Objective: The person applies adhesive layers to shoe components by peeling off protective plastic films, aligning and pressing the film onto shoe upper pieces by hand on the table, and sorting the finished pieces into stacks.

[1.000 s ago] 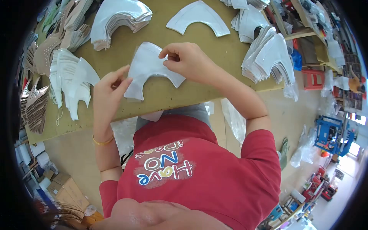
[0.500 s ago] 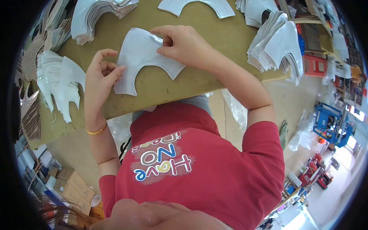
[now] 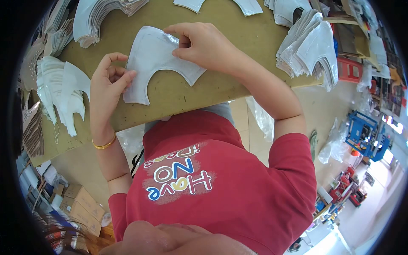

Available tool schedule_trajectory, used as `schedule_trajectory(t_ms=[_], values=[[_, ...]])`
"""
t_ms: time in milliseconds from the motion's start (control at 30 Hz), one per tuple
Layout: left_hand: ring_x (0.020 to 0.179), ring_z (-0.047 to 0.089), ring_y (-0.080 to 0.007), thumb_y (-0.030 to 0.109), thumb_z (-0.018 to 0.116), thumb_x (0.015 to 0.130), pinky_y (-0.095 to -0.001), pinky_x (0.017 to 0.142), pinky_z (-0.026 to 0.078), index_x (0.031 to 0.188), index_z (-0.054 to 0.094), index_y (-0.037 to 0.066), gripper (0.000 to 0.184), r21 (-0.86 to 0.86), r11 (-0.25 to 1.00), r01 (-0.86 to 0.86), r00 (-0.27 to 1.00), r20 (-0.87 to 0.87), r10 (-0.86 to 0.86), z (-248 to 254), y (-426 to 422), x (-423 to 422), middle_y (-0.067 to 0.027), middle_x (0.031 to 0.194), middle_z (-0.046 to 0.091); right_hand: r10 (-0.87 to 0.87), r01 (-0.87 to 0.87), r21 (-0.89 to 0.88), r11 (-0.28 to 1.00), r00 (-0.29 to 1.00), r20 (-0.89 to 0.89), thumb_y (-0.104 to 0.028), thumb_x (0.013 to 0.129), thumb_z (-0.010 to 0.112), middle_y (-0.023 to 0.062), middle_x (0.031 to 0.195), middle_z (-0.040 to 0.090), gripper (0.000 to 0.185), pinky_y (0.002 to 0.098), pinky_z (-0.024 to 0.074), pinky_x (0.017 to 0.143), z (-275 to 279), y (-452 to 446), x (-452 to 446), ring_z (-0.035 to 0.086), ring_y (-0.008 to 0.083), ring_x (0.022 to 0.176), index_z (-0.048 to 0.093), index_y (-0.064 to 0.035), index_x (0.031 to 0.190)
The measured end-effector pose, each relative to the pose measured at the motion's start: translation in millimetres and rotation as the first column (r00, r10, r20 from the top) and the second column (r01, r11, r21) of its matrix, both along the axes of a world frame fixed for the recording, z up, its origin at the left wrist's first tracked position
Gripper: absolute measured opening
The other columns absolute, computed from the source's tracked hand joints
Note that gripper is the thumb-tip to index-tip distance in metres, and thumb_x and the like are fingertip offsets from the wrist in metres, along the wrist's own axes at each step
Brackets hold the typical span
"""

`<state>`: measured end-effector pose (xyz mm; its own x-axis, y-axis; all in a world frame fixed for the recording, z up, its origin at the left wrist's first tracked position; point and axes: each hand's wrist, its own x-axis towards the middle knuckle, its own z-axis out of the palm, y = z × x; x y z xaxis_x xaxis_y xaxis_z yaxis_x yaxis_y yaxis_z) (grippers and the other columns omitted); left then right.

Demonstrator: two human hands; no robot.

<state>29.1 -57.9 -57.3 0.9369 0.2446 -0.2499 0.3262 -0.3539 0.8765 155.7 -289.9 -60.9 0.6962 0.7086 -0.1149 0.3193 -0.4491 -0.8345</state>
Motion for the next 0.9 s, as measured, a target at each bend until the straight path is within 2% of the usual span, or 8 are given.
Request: schedule_trajectory(t_ms=[567, 700, 767, 800, 867, 900], values=[[0.063, 0.055, -0.0076, 0.01, 0.075, 0.082, -0.0246, 0.056, 0.041, 0.105, 0.062, 0.004, 0.028, 0.007, 1.0, -0.015, 1.0, -0.009, 0.015, 0.4, -3.5, 0.9, -0.0034, 0.072, 0.066, -0.001, 0.001, -0.005, 1.0, 0.999, 0.054, -0.004, 0.08, 0.071, 0.0036, 0.078, 0.064, 0.051, 0.0269, 0.05, 0.066, -1.1, -0.7, -0.6, 0.059, 0.0105, 0.069, 0.063, -0.0071, 0.13], [0.062, 0.057, -0.0111, 0.011, 0.075, 0.081, -0.0269, 0.056, 0.043, 0.105, 0.061, 0.004, 0.028, 0.083, 0.997, -0.001, 1.0, -0.005, 0.001, 2.0, -5.1, 0.7, -0.0044, 0.073, 0.067, -0.001, 0.002, -0.012, 1.0, 0.995, 0.096, -0.004, 0.079, 0.071, 0.0053, 0.077, 0.063, 0.051, 0.0298, 0.0507, 0.066, 0.4, 0.6, -3.3, 0.06, 0.0147, 0.07, 0.063, -0.0092, 0.13], [0.064, 0.06, -0.0152, 0.012, 0.075, 0.081, -0.0298, 0.058, 0.045, 0.107, 0.061, 0.005, 0.031, 0.175, 0.985, 0.006, 0.999, -0.035, 0.0, 7.2, -11.2, 0.6, -0.0051, 0.078, 0.067, 0.065, -0.06, -0.025, 0.998, 0.93, 0.362, -0.005, 0.08, 0.07, 0.0062, 0.08, 0.06, 0.05, 0.0323, 0.0499, 0.065, -9.3, -1.9, -9.2, 0.06, 0.019, 0.07, 0.065, -0.013, 0.129], [0.067, 0.061, -0.0178, 0.013, 0.076, 0.081, -0.0315, 0.06, 0.047, 0.109, 0.061, 0.005, 0.033, 0.333, 0.942, 0.037, 0.999, -0.01, -0.036, 9.5, -16.2, -0.2, -0.0061, 0.08, 0.066, 0.096, -0.089, -0.037, 0.995, 0.868, 0.487, -0.006, 0.08, 0.069, 0.0067, 0.081, 0.059, 0.049, 0.0335, 0.0495, 0.064, -14.5, -3.3, -13.1, 0.059, 0.0211, 0.07, 0.066, -0.0149, 0.128], [0.072, 0.064, -0.0229, 0.015, 0.076, 0.08, -0.035, 0.064, 0.049, 0.112, 0.06, 0.006, 0.037, 0.622, 0.78, 0.074, 0.994, 0.022, -0.112, 12.3, -24.8, -2.5, -0.0079, 0.085, 0.065, 0.193, -0.066, -0.204, 0.977, 0.685, 0.702, -0.009, 0.082, 0.068, 0.0077, 0.086, 0.056, 0.047, 0.0358, 0.0484, 0.064, -13.8, -6.4, -27.6, 0.058, 0.0247, 0.074, 0.066, -0.019, 0.128], [0.07, 0.061, -0.0203, 0.014, 0.077, 0.079, -0.0339, 0.063, 0.048, 0.114, 0.06, 0.005, 0.04, 0.656, 0.752, 0.068, 0.988, 0.06, -0.142, 10.1, -23.7, -3.3, -0.0072, 0.082, 0.063, 0.249, -0.035, -0.279, 0.96, 0.568, 0.784, -0.01, 0.083, 0.067, 0.0082, 0.088, 0.054, 0.046, 0.0369, 0.0478, 0.065, -12.3, -7.1, -34.1, 0.057, 0.0265, 0.076, 0.067, -0.021, 0.127]])
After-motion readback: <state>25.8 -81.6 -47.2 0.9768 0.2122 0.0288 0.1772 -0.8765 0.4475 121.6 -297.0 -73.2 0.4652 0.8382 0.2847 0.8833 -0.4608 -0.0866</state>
